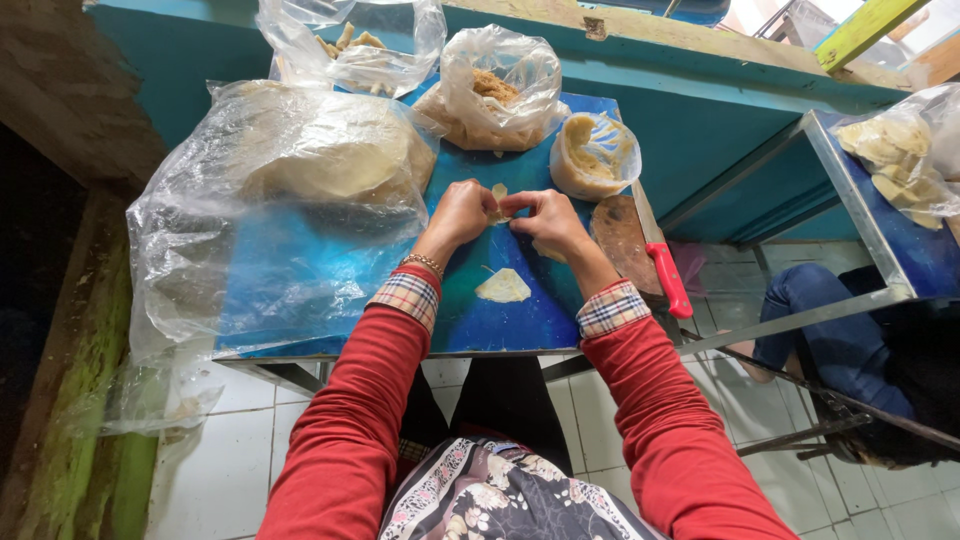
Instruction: The person folds triangular pastry wrappers at a small table. They place filling from a plastic bag onto a wrapper using a spoon, then fold the wrapper over the filling into a triangular parcel and set the finished parcel aside, repeating the process with more wrappers.
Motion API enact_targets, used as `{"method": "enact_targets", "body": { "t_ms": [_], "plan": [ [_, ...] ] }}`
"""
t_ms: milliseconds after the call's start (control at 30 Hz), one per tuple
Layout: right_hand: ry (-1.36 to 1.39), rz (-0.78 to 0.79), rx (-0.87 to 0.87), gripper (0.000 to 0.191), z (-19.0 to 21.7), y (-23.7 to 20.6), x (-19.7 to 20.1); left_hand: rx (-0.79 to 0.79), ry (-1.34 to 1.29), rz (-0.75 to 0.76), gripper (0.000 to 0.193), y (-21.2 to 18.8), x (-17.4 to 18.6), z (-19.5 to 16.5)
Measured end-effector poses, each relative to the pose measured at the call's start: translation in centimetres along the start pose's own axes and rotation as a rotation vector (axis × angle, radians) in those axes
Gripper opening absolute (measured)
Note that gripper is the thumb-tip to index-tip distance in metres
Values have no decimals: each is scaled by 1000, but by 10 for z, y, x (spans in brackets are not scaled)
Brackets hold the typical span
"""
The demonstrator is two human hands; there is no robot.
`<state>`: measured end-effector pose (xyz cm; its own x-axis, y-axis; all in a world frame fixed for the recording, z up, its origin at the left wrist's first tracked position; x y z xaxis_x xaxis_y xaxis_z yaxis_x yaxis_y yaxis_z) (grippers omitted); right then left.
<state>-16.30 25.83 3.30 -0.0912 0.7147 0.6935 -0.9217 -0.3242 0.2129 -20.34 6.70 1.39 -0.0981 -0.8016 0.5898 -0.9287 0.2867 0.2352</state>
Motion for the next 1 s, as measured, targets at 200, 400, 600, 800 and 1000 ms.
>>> {"method": "enact_targets", "body": {
  "t_ms": [200,400,600,800,1000],
  "plan": [
    [-165,-102,-19,21,13,1,-10,-43,-25,-29,9,-4,1,2],
    [57,-44,11,19,-9,26,-2,110,-20,6,9,5,2,-5],
    [160,-9,-121,22,-12,34,-1,279,-6,55,20,14,4,-10],
    [-225,-158,-27,16,12,19,-10,326,-14,-5,21,21,3,-12],
    [-241,-190,89,21,25,8,-13,407,0,-65,10,24,-5,-12]
  ]
}}
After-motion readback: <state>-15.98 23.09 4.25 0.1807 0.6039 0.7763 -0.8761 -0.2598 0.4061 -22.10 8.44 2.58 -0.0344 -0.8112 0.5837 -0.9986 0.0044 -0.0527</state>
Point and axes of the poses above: each hand's wrist, its own y-axis towards the middle knuckle, its own x-axis out of the back of the hand, z = x × y, the point moved 1 cm from there along y, towards the middle knuckle, and after that the axes turned 12 degrees about x, right-handed, at the moved point
